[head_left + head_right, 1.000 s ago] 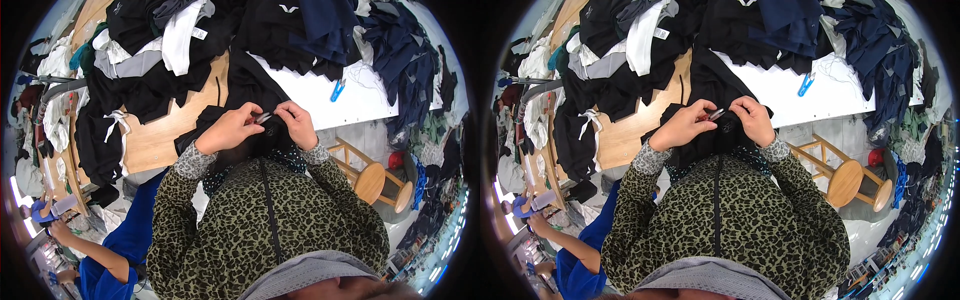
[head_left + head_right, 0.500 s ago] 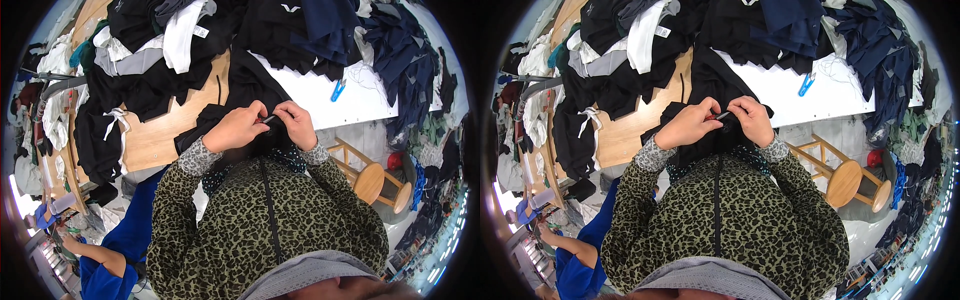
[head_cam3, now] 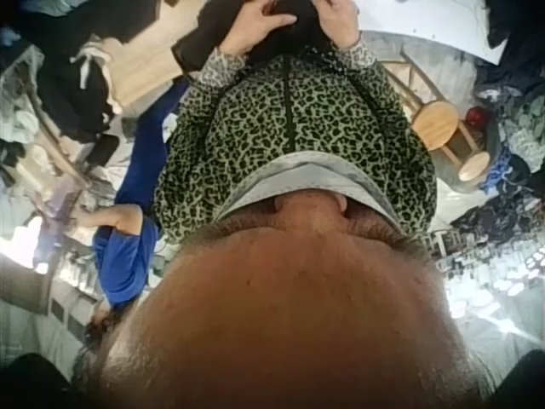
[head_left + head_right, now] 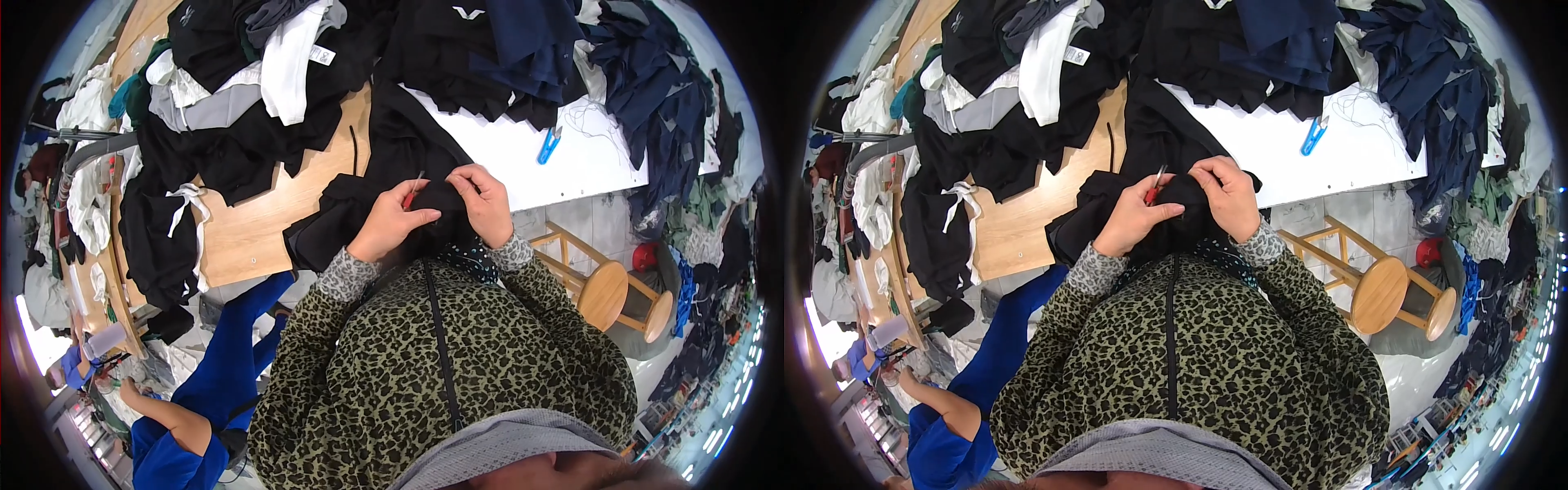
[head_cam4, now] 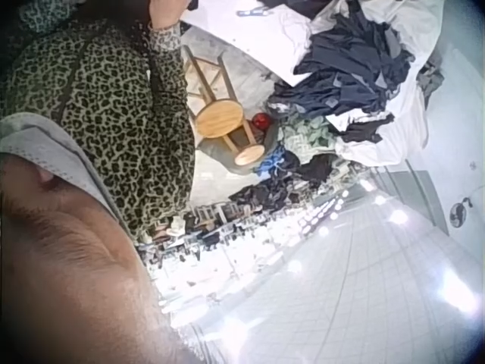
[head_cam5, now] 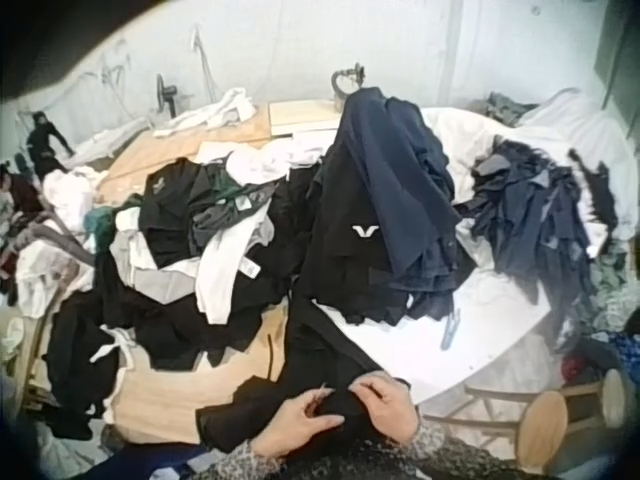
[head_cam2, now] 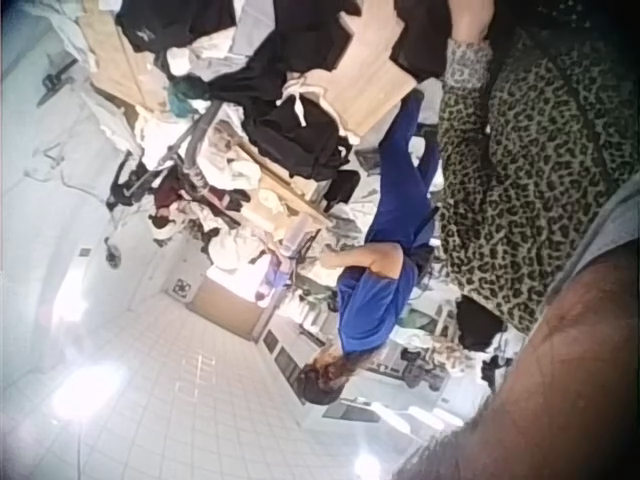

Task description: Trim excess or loose threads from finished garments using thread snippers.

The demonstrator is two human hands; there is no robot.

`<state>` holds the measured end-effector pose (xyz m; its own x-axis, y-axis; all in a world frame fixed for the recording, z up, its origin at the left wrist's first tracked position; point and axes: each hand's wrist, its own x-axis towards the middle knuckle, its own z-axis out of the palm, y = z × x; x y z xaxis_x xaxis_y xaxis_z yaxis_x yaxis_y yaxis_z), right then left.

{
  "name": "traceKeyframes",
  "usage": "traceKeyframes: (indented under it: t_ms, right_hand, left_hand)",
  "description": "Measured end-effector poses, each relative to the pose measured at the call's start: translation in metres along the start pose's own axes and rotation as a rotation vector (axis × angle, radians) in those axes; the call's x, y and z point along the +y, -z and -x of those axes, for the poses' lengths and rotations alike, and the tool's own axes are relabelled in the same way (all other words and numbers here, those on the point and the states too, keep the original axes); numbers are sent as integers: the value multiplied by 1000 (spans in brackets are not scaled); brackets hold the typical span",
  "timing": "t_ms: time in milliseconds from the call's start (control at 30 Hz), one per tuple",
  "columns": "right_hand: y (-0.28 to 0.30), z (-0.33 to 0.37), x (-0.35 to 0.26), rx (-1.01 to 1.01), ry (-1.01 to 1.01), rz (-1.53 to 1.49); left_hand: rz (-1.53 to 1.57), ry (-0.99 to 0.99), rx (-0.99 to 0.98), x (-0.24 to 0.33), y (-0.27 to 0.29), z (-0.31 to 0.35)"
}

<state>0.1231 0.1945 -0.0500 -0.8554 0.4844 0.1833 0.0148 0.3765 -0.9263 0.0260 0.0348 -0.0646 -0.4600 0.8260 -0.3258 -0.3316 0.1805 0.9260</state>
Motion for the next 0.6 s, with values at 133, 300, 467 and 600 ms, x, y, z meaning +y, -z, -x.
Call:
traceKeyframes:
  t_ms: [133, 300, 467, 600]
  right_hand:
    - [7, 9, -23, 103, 224, 629]
    - [5, 11, -19, -204, 225, 423]
    - [1, 10, -21, -254, -27, -20]
    - [5, 9, -22, -218, -20, -69]
  left_hand:
    - [44, -61, 111, 7, 0, 6]
    - [-80, -177, 72, 25, -1, 12]
    - [-122, -250, 120, 16, 5, 13]
    - [-233, -145, 69, 18, 8, 16]
